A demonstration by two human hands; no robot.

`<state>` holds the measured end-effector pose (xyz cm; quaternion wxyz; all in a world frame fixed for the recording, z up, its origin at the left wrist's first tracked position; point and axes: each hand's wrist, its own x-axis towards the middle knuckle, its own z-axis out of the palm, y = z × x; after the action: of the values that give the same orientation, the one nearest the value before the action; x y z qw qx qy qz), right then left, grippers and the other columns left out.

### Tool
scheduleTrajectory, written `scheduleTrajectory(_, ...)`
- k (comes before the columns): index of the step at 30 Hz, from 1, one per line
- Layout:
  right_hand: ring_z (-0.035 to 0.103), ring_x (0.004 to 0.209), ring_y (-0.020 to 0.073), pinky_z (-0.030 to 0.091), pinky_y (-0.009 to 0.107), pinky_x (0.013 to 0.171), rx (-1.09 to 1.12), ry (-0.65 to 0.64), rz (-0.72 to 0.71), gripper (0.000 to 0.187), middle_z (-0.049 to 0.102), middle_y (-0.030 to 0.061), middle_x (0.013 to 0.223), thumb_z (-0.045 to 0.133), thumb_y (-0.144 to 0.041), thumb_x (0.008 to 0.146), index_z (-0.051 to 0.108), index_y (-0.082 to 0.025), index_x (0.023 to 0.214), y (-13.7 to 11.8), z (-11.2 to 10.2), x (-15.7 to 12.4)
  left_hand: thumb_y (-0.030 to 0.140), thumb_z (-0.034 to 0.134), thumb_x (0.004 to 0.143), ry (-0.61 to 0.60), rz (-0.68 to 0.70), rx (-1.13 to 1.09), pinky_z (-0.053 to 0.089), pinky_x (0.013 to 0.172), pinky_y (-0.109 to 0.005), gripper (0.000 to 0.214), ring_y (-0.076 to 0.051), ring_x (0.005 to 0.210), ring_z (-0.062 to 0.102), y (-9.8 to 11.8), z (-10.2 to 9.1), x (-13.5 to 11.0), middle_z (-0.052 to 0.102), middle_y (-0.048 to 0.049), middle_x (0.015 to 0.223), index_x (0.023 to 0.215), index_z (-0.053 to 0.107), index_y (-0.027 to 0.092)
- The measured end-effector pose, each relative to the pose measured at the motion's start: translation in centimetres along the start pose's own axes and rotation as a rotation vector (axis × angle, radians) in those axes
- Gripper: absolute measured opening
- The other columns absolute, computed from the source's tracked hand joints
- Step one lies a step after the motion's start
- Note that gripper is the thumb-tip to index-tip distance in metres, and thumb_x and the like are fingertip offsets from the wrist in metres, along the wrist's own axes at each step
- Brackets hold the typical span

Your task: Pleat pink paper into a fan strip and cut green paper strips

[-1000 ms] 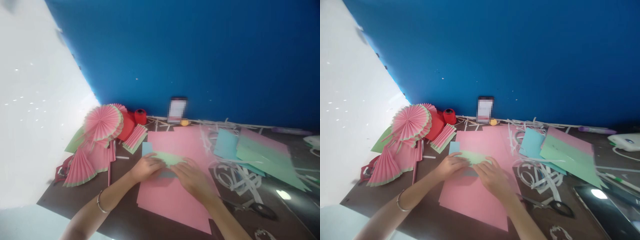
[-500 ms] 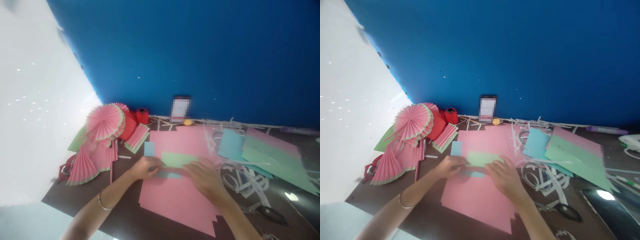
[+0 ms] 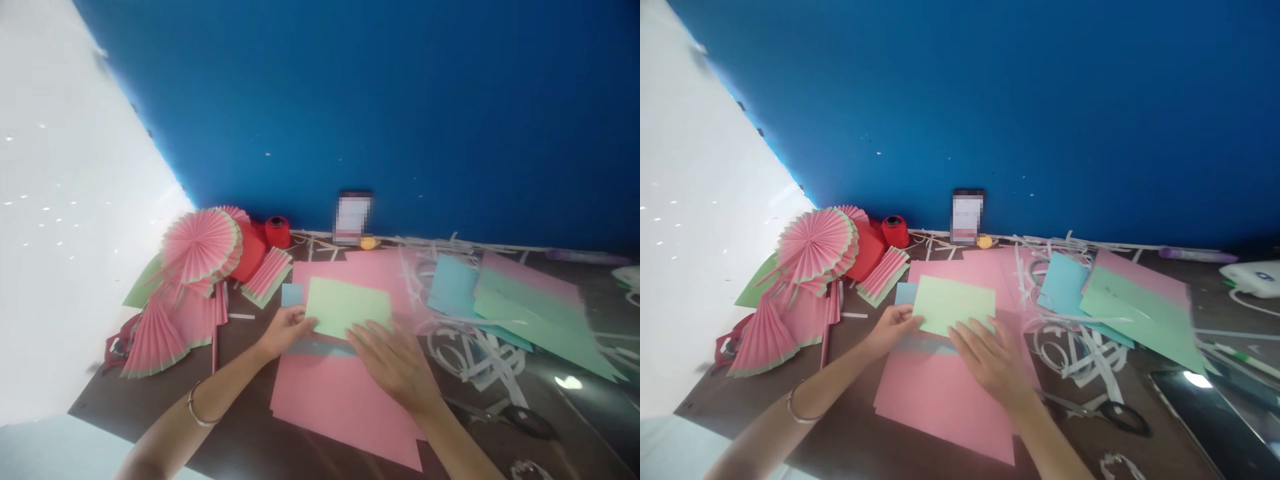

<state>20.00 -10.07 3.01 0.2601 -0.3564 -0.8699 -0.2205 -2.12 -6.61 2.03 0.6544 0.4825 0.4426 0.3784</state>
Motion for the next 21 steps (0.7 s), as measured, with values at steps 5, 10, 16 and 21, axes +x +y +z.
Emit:
scheduleTrajectory(5,0.057,0.089,0.0181,0.031,0.040,0.095,0.012,-0.063,0.143,0.015,0.069,0.0055,0.091,0.056,-0.023,0.085,0.064,-0.018,0.097,-0.6,0.3,0.9,0.048,0.071,0.064,0.040,0.006,-0.043,0.052,0.064,-0.028,0.042,-0.017,0.066,0.065,-0.4,0.2,0.2,0.068,-0.0043,0.071,0.081,0.064,0.011)
scheduleTrajectory(10,0.054,0.085,0.0172,0.028,0.038,0.093,0.062,-0.134,0.187,0.018,0.067,0.0049,0.086,0.048,-0.019,0.088,0.063,-0.019,0.097,-1.2,0.6,1.1,0.049,0.067,0.069,0.027,0.046,-0.014,0.051,0.065,-0.028,0.042,-0.018,0.069,0.065,-0.4,0.2,0.1,0.068,-0.0044,0.072,0.085,0.064,0.011)
scheduleTrajectory(16,0.053,0.086,0.0185,0.027,0.039,0.091,0.021,-0.214,0.288,0.015,0.065,0.0043,0.092,0.050,-0.014,0.084,0.063,-0.021,0.083,-1.4,0.2,1.3,0.050,0.065,0.071,-0.030,0.032,-0.036,0.053,0.071,-0.033,0.044,-0.021,0.077,0.066,-0.9,0.1,0.2,0.068,-0.0068,0.081,0.091,0.064,0.011)
scheduleTrajectory(21,0.054,0.082,0.0182,0.030,0.037,0.088,0.065,-0.210,0.316,0.014,0.065,0.0030,0.083,0.049,-0.019,0.086,0.063,-0.020,0.088,-1.6,0.0,2.2,0.048,0.058,0.078,-0.089,0.106,0.000,0.053,0.079,-0.034,0.039,-0.021,0.084,0.066,-1.4,0.1,0.2,0.069,-0.0069,0.088,0.093,0.062,0.013)
